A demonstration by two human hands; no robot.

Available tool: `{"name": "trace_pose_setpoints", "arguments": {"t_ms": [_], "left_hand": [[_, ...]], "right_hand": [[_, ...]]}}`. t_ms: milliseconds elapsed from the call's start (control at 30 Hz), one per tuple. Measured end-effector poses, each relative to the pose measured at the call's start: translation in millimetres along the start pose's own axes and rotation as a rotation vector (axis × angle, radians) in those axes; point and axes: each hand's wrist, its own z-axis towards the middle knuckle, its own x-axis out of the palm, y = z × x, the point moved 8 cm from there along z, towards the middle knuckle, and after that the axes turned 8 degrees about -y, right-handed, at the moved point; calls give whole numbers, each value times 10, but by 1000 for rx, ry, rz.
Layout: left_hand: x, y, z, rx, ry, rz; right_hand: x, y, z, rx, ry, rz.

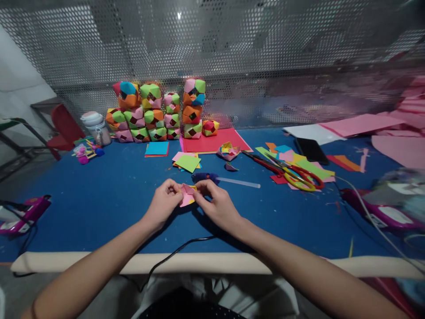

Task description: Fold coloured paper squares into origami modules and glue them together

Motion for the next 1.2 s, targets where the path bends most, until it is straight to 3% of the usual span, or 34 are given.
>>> {"name": "trace_pose_setpoints", "arguments": {"t_ms": [233,567,800,900,1000,1100,1200], "left_hand": [[127,64,-47,-66,151,32],[126,78,-25,-23,186,123],[152,64,-46,-7,233,193],[99,53,10,19,178,165],[-74,81,142,11,21,43],[-229,190,275,-76,-82,-131],[-312,262,361,-111,-126,-190]], "right_hand": [[9,32,6,-28,18,-59],[48,-12,-11,62,75,-5],[52,33,-20,1,105,-23],[12,63,-15,-16,68,-55],[-120,220,-8,-118,33,-109],[-219,354,-36,-218,241,-176],[-331,149,-89,-132,546,-395]]}}
